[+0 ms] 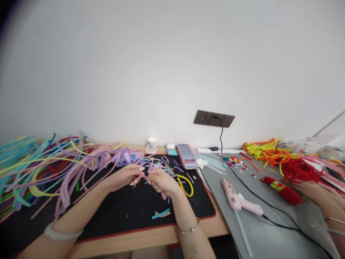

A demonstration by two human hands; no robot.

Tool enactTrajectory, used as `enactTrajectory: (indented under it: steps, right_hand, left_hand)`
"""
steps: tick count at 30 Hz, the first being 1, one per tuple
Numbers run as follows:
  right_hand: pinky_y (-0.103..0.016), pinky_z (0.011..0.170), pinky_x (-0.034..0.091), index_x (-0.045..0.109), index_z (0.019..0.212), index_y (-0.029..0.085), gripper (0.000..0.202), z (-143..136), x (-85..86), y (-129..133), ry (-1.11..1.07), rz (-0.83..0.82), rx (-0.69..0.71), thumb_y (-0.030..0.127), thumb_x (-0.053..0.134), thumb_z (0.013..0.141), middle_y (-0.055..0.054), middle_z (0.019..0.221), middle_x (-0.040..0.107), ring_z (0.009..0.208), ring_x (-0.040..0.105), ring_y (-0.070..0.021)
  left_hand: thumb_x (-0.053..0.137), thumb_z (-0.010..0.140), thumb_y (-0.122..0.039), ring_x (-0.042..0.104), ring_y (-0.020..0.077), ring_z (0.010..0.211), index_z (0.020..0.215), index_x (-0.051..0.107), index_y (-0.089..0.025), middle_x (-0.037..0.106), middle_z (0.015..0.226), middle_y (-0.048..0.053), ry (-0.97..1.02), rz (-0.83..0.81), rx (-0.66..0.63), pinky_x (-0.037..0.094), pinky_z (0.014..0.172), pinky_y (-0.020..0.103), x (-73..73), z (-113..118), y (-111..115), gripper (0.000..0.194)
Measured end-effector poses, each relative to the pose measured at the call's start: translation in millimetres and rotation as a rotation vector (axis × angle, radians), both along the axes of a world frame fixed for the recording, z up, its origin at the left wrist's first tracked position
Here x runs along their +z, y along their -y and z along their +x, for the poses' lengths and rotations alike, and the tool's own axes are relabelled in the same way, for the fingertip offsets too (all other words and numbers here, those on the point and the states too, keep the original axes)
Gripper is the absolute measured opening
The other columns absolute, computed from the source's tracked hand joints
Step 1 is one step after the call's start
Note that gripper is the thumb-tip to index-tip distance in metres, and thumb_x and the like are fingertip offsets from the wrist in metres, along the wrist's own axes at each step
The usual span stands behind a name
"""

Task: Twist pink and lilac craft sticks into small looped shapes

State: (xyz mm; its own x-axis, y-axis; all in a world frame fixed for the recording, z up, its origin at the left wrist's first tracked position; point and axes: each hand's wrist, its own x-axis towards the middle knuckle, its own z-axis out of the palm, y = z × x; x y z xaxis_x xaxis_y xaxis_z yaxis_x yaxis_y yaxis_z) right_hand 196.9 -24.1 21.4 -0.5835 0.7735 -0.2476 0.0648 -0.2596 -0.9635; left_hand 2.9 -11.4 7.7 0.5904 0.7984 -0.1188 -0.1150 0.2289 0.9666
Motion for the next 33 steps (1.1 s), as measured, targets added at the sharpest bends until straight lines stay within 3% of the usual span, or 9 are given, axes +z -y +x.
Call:
enactTrajectory:
  steps: [10, 14, 21, 28, 33]
  right_hand:
    - [-0.018, 0.032, 0.007, 0.052, 0.063, 0.016, 0.028, 0.4, 5.0, 2.4, 0.068, 0.039, -0.063, 0.033, 0.053, 0.085, 0.012, 0.041, 0.023, 0.033, 0.012, -0.002]
    - [-0.019, 0.032, 0.007, 0.052, 0.062, 0.016, 0.029, 1.2, 3.4, 1.5, 0.056, 0.026, -0.07, 0.032, 0.051, 0.086, 0.012, 0.041, 0.024, 0.032, 0.012, -0.0022]
    - [-0.019, 0.032, 0.007, 0.052, 0.062, 0.016, 0.028, -0.2, 2.0, 1.7, 0.045, 0.003, -0.077, 0.033, 0.054, 0.084, 0.011, 0.042, 0.026, 0.033, 0.012, -0.0019]
    - [-0.019, 0.033, 0.006, 0.051, 0.061, 0.016, 0.028, -1.3, 5.6, 3.5, 0.019, -0.008, -0.08, 0.034, 0.056, 0.083, 0.011, 0.041, 0.027, 0.032, 0.012, -0.0019]
    - [-0.02, 0.034, 0.006, 0.05, 0.062, 0.017, 0.028, -4.1, 3.6, 3.5, -0.025, 0.009, -0.126, 0.035, 0.057, 0.082, 0.012, 0.041, 0.026, 0.034, 0.011, -0.0019]
  left_hand:
    - [0.066, 0.075, -0.045, 0.046, 0.0073, 0.043, 0.067, 0.041, -0.02, 0.057, 0.054, -0.004, -0.092, 0.102, 0.102, 0.031, 0.047, 0.02, -1.9, -1.9, -3.5, 0.037]
    - [0.062, 0.077, -0.049, 0.048, 0.0085, 0.044, 0.077, 0.044, -0.02, 0.055, 0.053, -0.006, -0.081, 0.146, 0.095, 0.034, 0.047, 0.02, -0.6, 2.4, -0.9, 0.034]
    - [0.061, 0.077, -0.047, 0.04, 0.0061, 0.039, 0.071, 0.043, -0.02, 0.048, 0.046, -0.009, -0.123, 0.281, 0.154, 0.025, 0.043, 0.018, 0.5, 7.9, -0.1, 0.033]
    - [0.065, 0.076, -0.042, 0.039, 0.0056, 0.04, 0.07, 0.041, -0.02, 0.048, 0.047, -0.009, -0.072, 0.281, 0.175, 0.025, 0.045, 0.018, -0.6, 6.1, 0.3, 0.033]
    - [0.066, 0.076, -0.047, 0.039, 0.006, 0.042, 0.071, 0.044, -0.019, 0.047, 0.048, -0.008, -0.01, 0.24, 0.247, 0.028, 0.046, 0.019, -3.7, 11.3, -1.5, 0.036]
